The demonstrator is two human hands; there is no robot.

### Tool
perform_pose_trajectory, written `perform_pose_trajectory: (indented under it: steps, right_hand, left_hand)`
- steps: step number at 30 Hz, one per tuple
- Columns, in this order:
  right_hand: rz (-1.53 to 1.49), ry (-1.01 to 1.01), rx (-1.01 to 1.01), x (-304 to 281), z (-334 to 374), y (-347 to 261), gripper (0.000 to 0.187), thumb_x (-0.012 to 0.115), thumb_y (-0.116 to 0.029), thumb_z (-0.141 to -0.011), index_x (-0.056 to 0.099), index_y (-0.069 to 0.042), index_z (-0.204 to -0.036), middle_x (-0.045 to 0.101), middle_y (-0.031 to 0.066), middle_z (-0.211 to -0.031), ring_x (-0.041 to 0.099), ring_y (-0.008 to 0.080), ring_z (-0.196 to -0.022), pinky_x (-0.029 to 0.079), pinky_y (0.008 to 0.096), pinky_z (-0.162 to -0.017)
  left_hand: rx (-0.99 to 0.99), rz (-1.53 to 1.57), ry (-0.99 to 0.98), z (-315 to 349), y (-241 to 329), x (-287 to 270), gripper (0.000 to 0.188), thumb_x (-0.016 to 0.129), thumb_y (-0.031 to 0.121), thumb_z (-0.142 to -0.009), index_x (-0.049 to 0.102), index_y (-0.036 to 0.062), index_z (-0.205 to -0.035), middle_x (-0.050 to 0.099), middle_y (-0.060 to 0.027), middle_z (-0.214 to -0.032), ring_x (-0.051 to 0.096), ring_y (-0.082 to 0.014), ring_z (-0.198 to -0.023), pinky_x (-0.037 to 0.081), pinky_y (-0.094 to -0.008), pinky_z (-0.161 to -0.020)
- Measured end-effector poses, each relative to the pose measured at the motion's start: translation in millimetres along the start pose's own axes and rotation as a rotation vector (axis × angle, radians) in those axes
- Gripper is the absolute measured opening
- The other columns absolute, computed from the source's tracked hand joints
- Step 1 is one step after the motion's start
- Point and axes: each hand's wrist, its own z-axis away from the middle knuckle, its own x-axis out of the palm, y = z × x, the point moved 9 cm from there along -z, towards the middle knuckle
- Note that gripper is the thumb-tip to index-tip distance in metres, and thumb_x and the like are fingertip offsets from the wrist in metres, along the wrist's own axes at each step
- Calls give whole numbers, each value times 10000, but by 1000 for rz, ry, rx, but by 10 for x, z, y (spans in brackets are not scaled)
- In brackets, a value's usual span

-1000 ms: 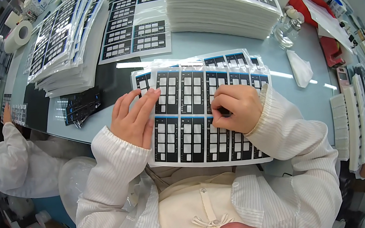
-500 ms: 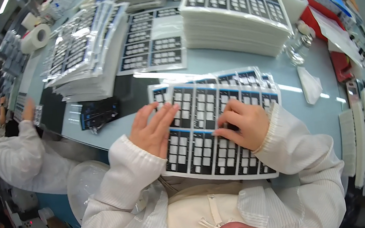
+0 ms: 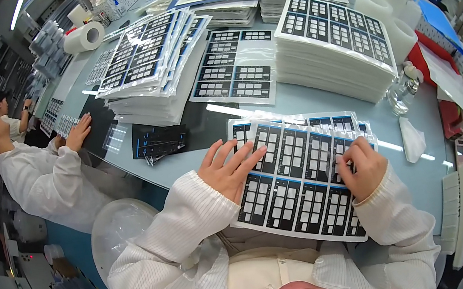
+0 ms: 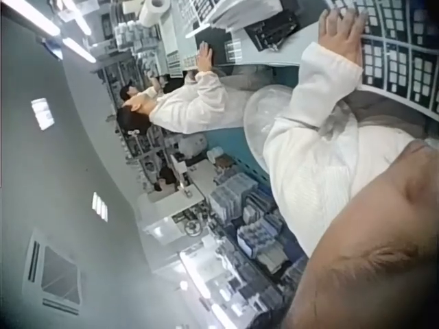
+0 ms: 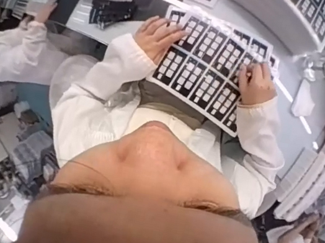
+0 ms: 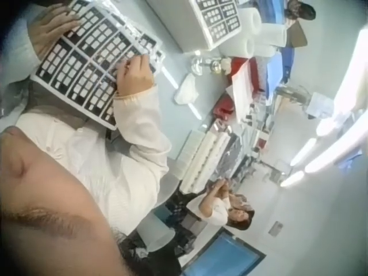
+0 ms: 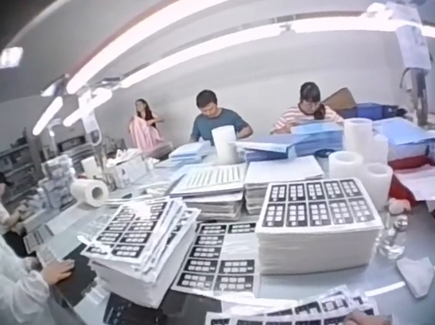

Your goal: Inspecting and organizing sheets of printed labels or stickers at a workstation.

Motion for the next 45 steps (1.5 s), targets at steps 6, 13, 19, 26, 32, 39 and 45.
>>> perform_pose_trajectory:
  steps: [6, 13, 19, 26, 32, 39, 45]
  right_hand:
    - [416, 381, -58, -467, 31, 610, 144, 620, -58, -726, 499, -26, -657, 493, 101, -710, 515, 262, -574, 397, 338, -494]
    - [-37, 392, -46, -851, -120, 168, 141, 638, 39, -738, 514, -11, -691, 434, 18, -673, 348, 67, -503, 235, 201, -428]
    - [-329, 86, -527, -382, 19, -1393, 167, 708, -5, -644, 571, -29, -735, 529, 90, -705, 496, 184, -503, 363, 260, -426]
    - [-535, -347, -506, 93, 37, -1605, 276, 750, -89, -643, 574, -15, -843, 550, 92, -825, 507, 147, -534, 407, 249, -461]
    - [-427, -282, -319, 25, -9, -1123, 477, 766, -208, -648, 551, -7, -1023, 546, 110, -993, 508, 140, -635, 417, 242, -559]
    - [-172, -141, -110, -232, -21, 364, 481, 719, -87, -606, 540, -11, -1047, 512, 92, -1117, 521, 165, -825, 415, 254, -648]
    - [-190, -223, 35, -116, 94, 869, 457, 731, -153, -628, 555, -35, -1033, 510, 119, -1141, 524, 229, -966, 424, 285, -707]
  left_hand:
    - [-4, -16, -11, -9, -38, 75, 545, 447, 100, -874, 244, 161, -1376, 372, -104, -1345, 333, -302, -1229, 167, -444, -1076]
    - [-40, 361, 219, 77, -140, -71, 595, 486, 74, -808, 257, 41, -1356, 329, -153, -1340, 272, -310, -1260, 196, -426, -1067]
    - [89, 1067, 53, 381, 309, -523, 716, 525, 359, -870, 136, 67, -1396, 257, -169, -1394, 333, -273, -1243, 285, -344, -1020]
    - [-71, 1218, 74, 620, 223, -355, 334, 572, 188, -857, 520, 32, -1148, 577, -74, -918, 576, -182, -839, 456, -284, -747]
    - [-517, 786, 589, 1337, -886, -467, 300, 570, 10, -780, 591, 91, -1068, 583, -34, -816, 548, -139, -704, 465, -279, -675]
    - [-1565, 341, 714, 4857, -3253, 1813, 537, 774, 88, -634, 500, 87, -1095, 532, -112, -822, 522, -166, -835, 463, -306, -693]
    - [-1567, -110, -45, 4707, -3581, 3236, 378, 728, 121, -705, 586, 87, -1053, 539, -153, -856, 518, -197, -903, 462, -328, -750]
